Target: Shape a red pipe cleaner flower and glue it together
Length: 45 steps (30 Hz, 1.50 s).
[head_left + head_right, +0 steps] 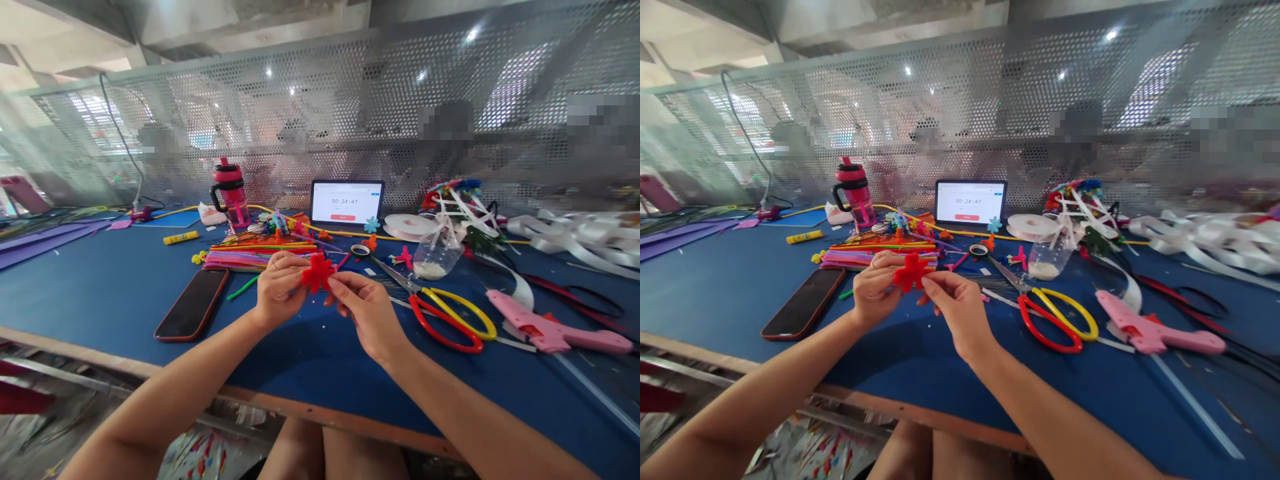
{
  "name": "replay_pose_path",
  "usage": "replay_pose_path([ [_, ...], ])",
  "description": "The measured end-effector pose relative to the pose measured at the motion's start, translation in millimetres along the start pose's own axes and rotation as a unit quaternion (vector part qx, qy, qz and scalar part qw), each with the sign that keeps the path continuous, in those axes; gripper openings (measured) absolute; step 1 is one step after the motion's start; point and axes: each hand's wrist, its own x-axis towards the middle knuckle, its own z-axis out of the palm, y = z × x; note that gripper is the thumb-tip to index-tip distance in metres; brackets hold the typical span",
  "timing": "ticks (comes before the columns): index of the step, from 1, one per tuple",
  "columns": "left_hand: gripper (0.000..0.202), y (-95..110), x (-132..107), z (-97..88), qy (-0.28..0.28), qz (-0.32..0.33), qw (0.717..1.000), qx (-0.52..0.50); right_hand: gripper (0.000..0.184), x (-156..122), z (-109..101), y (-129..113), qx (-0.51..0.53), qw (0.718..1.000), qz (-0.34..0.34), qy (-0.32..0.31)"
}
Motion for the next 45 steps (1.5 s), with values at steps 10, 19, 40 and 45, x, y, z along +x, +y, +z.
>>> replay_pose_path([
  [10,0.009,-0.3,-2.6,0.0,-0.013,0.035,0.999,0.017,0.015,5.3,-4.0,0.3,0.193,0.967,0.148,-0.072],
  [19,0.011,-0.5,-4.6,0.1,-0.026,0.052,0.998,0.026,0.017,6.5,-7.8,-5.6,0.169,0.961,0.181,-0.124],
  [40,0.010,1.5,-5.0,0.3,-0.041,0.071,0.996,0.041,0.018,9.5,-11.8,-2.3,0.102,0.977,0.146,-0.120],
  [45,0.010,2.6,-5.4,0.6,-0.042,0.077,0.995,0.055,0.017,10.1,-11.0,-4.6,0.110,0.972,0.169,-0.123],
])
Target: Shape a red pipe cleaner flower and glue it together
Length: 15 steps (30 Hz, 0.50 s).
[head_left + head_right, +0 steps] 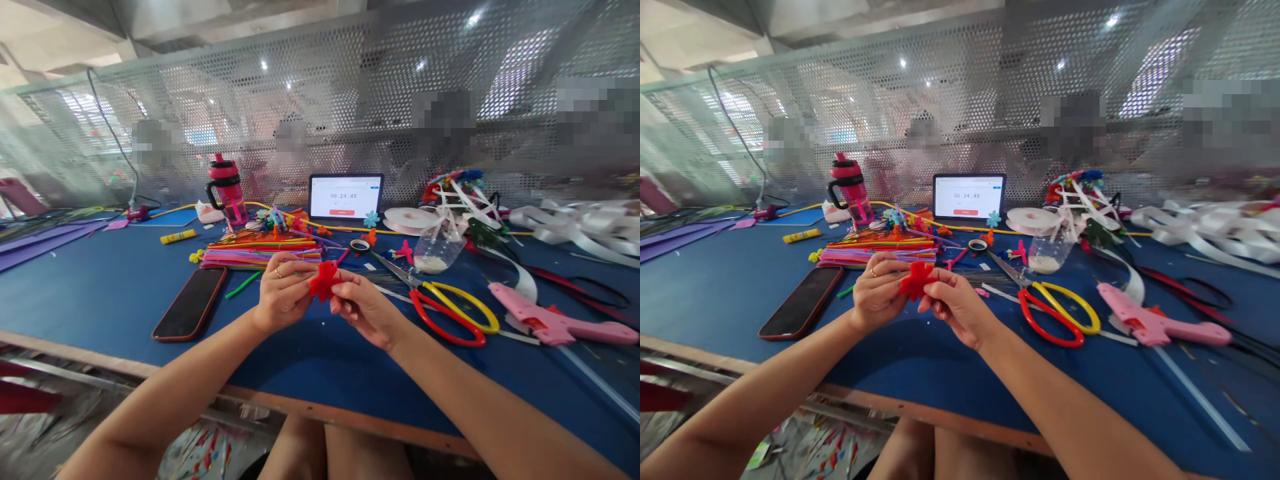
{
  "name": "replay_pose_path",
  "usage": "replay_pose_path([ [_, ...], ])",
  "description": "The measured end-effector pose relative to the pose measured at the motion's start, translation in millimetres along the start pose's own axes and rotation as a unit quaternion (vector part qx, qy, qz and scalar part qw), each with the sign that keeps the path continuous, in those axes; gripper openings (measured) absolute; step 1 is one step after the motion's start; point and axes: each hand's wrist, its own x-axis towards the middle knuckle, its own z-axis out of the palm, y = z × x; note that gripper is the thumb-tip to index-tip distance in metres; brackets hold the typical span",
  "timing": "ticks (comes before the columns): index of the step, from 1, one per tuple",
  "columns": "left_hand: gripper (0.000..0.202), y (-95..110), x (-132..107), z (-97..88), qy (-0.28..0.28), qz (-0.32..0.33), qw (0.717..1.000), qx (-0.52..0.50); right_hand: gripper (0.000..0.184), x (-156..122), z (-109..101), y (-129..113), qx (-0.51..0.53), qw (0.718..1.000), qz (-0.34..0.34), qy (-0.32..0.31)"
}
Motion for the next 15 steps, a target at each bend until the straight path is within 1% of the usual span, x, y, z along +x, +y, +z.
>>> replay_pose_path([
  [4,0.011,0.9,0.0,-0.1,-0.002,-0.002,1.000,-0.001,0.015,-0.5,-0.3,0.4,0.003,1.000,0.004,0.000],
  [9,0.009,-0.5,1.2,-1.2,0.010,-0.017,1.000,0.005,0.020,-0.2,0.4,0.9,0.010,1.000,0.005,-0.002],
  [11,0.008,-1.7,1.6,-1.6,0.014,-0.020,1.000,0.007,0.019,0.3,0.7,1.3,0.012,1.000,0.005,-0.004],
  [15,0.013,-4.0,1.6,-2.0,0.024,-0.021,0.999,0.011,0.018,1.8,0.3,4.4,0.036,0.999,0.008,0.015],
])
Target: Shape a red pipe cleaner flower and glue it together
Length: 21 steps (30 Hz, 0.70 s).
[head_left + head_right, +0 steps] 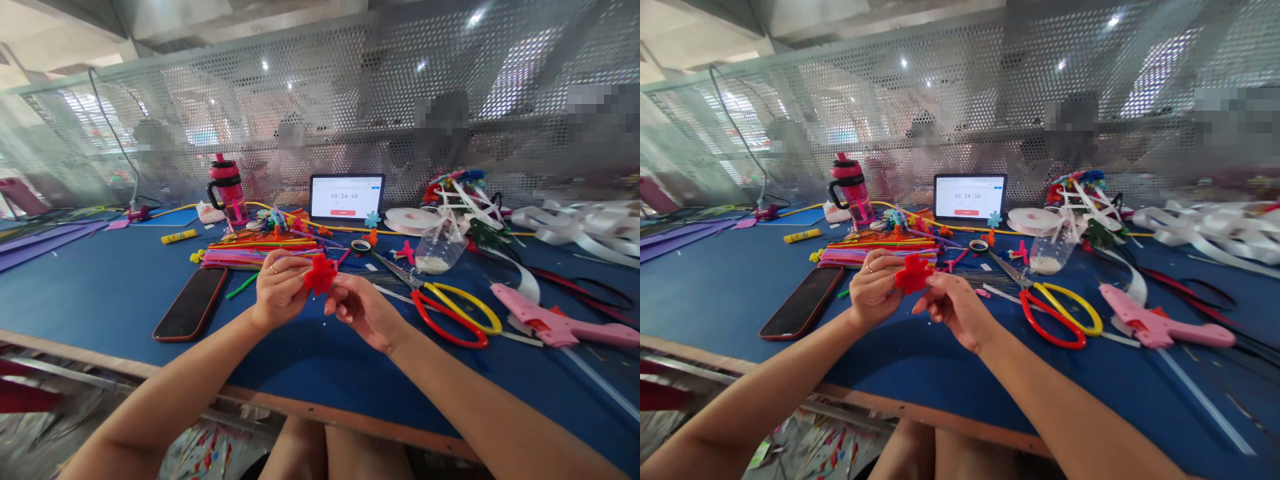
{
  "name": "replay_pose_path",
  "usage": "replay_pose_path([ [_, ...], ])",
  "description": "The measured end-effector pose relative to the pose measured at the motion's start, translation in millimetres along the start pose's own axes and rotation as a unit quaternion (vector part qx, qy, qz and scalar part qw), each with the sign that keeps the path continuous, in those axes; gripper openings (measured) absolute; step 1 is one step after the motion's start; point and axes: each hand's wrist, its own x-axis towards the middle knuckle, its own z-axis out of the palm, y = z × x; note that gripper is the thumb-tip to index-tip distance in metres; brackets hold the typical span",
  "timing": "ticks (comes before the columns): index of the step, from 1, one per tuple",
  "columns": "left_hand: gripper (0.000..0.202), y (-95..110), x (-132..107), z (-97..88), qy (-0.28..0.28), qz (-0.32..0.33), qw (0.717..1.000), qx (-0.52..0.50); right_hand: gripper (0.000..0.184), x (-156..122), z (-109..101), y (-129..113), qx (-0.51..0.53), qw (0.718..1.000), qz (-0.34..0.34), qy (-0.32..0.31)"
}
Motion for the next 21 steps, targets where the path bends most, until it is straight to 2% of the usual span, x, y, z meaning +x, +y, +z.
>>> replay_pose_path([
  [2,0.015,-0.7,-0.1,-0.1,0.003,0.000,1.000,0.002,0.021,0.6,-0.5,2.0,0.026,0.999,0.018,-0.006],
  [5,0.013,-0.9,0.2,-0.2,0.002,-0.001,1.000,0.000,0.027,-0.4,0.1,4.0,0.054,0.996,0.043,-0.048],
  [10,0.009,0.7,1.3,-0.5,0.015,-0.009,1.000,-0.002,0.033,-5.0,5.3,5.0,0.060,0.992,0.025,-0.107],
  [14,0.008,1.5,1.1,-1.0,0.011,-0.005,1.000,-0.007,0.040,-4.9,6.5,7.4,0.044,0.994,0.002,-0.101],
  [21,0.009,1.1,-0.6,-0.9,-0.001,0.007,1.000,0.002,0.032,-0.8,1.6,12.8,0.025,0.993,-0.015,-0.117],
])
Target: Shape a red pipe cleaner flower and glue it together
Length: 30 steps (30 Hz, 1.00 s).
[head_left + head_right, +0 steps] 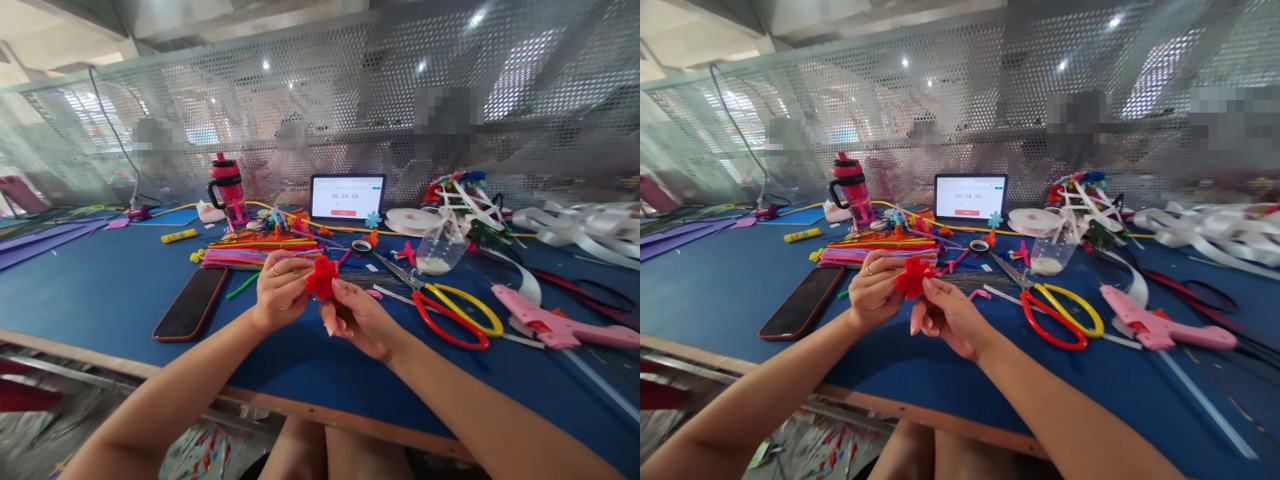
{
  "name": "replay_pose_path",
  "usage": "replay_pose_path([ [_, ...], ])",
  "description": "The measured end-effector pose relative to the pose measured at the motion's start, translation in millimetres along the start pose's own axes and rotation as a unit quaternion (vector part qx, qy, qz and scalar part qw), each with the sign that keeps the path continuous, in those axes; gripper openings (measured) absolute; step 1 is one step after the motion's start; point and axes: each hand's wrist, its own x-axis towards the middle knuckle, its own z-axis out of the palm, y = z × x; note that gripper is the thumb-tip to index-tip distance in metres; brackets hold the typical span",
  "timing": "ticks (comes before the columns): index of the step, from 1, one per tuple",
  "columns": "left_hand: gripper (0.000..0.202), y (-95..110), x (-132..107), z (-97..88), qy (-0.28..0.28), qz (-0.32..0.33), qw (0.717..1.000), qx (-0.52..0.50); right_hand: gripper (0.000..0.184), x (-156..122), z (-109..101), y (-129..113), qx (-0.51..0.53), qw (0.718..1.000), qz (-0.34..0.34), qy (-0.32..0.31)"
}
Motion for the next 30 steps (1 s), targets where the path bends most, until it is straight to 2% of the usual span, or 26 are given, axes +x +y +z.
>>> replay_pose_path([
  [8,0.008,1.2,0.7,0.8,0.002,-0.003,1.000,-0.009,0.036,-2.8,2.2,-1.6,0.031,0.999,0.030,-0.029],
  [15,0.008,0.5,-1.3,1.6,0.007,0.000,1.000,-0.022,0.034,-4.1,3.9,-2.2,0.068,0.996,0.044,-0.021],
  [30,0.009,2.1,0.7,0.8,0.002,-0.005,0.999,-0.034,0.026,-3.3,4.4,2.3,0.084,0.995,0.022,-0.042],
])
